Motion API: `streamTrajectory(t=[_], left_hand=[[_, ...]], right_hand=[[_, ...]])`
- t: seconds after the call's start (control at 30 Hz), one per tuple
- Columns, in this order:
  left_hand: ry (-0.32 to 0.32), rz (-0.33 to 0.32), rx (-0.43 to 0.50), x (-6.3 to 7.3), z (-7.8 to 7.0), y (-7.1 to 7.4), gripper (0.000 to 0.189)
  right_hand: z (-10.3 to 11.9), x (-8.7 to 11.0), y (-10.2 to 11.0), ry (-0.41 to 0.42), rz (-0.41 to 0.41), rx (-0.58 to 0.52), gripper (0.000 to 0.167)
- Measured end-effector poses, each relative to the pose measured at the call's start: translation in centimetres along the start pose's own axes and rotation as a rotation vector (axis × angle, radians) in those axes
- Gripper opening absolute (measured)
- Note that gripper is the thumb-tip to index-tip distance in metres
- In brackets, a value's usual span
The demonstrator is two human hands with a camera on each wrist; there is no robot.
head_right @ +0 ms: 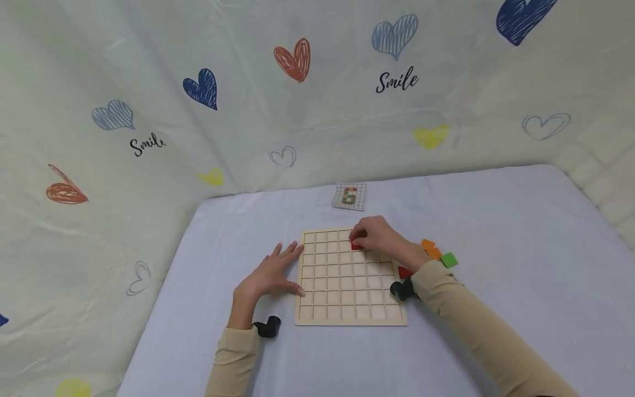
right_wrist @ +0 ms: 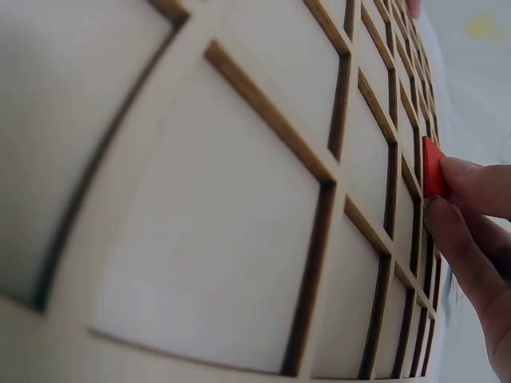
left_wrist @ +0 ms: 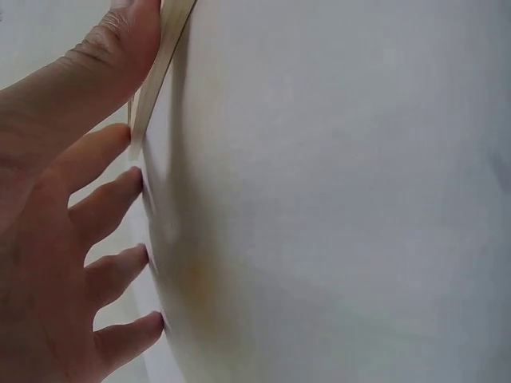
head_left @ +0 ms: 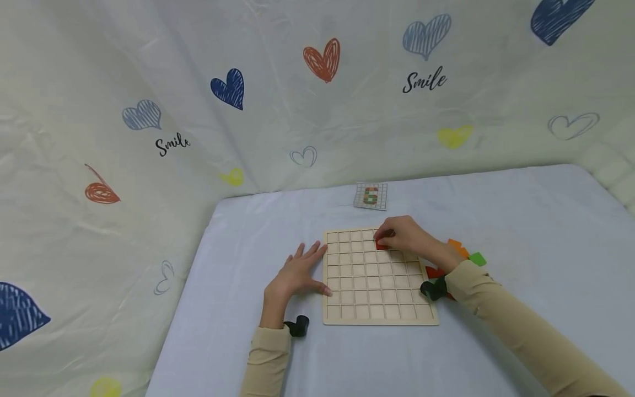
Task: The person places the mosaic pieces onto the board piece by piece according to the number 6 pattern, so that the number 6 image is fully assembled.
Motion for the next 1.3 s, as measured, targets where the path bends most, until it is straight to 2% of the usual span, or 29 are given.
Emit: streamTrajectory(t=[0.13, 0.3, 0.6, 1.03, 1.3], left_hand=[[0.007, 0.005, 0.000, 0.1, -0.2, 0.2, 0.112], [0.005, 0.011, -0.001, 0.2, -0.3, 0.4, 0.112], [0.005, 0.019, 0.014, 0.3, -0.3, 0.6, 0.111], [0.020, 0.025, 0.034, 0.3, -0.3, 0.4, 0.111], [0.014, 0.027, 0.027, 0.0, -0.3, 0.3, 0.111]], right_hand=[[0.1, 0.0, -0.2, -0.002, 0.005, 0.021, 0.015], [0.1, 0.3, -0.3, 0.021, -0.016, -0.012, 0.018], [0.0, 2.0, 1.3, 0.023, -0.063, -0.007, 0.017], [-0.7, 5.5, 4.0, -0.030, -0.057, 0.073, 0.017], [-1.9, 7.5, 5.1, -0.100, -0.016, 0.105, 0.019]])
Point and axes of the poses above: each hand's wrist, its own x-axis away from the middle knuckle, its own y-axis out of the back of the hand, z = x × y, the point moved 2 cm from there along -x, towards the middle knuckle, and after that the axes turned 9 degrees about y, right-handed, at the moved point
